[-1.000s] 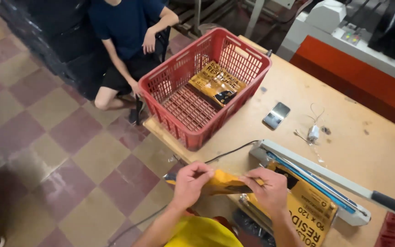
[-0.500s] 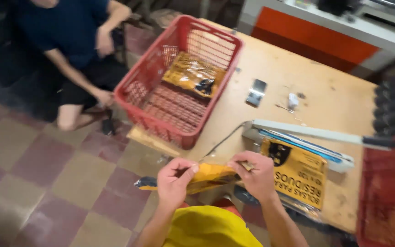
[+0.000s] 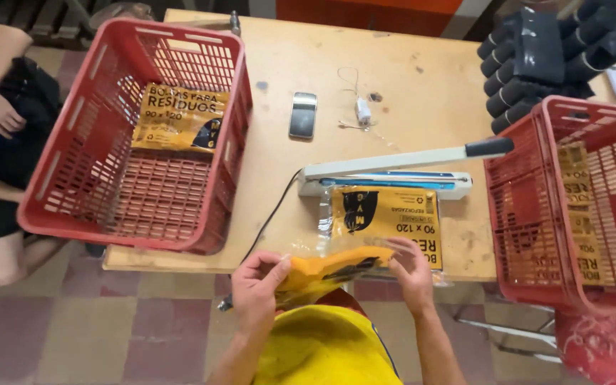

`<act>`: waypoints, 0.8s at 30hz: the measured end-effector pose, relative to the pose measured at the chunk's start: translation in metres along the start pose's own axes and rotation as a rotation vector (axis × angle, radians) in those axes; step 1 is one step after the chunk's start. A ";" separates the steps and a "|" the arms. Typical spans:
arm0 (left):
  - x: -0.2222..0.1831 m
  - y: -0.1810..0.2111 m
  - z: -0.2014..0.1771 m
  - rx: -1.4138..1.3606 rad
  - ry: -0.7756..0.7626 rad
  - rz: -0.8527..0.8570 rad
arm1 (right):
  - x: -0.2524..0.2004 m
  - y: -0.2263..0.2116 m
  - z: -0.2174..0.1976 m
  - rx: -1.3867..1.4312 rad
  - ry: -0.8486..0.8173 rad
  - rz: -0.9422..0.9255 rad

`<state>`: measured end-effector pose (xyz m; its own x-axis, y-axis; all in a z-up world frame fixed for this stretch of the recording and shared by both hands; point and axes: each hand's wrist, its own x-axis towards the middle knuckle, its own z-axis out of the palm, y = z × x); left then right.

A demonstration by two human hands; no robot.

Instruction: Sealing individual packs of plastic bags using a manual heat sealer and organizing them into baskets.

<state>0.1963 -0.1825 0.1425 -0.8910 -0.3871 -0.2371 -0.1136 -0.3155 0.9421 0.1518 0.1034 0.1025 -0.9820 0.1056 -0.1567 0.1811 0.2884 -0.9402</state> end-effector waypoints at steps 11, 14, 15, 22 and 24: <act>0.020 -0.015 0.094 0.080 0.111 -0.057 | 0.104 -0.048 -0.075 -0.409 -0.407 -0.581; 0.021 -0.006 0.116 0.067 0.122 -0.005 | 0.134 -0.024 -0.081 -0.374 -0.403 -0.710; 0.017 0.000 0.121 0.042 0.186 0.018 | 0.140 -0.026 -0.081 -0.371 -0.461 -0.754; 0.011 -0.004 0.129 0.023 0.215 0.050 | 0.155 -0.046 -0.072 -0.292 -0.397 -0.665; 0.014 -0.002 0.126 0.026 0.219 0.053 | 0.154 -0.058 -0.066 -0.266 -0.368 -0.682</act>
<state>0.1288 -0.0778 0.1673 -0.7797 -0.5822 -0.2304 -0.0834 -0.2682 0.9598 -0.0062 0.1660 0.1532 -0.8274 -0.4803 0.2911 -0.5011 0.3973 -0.7688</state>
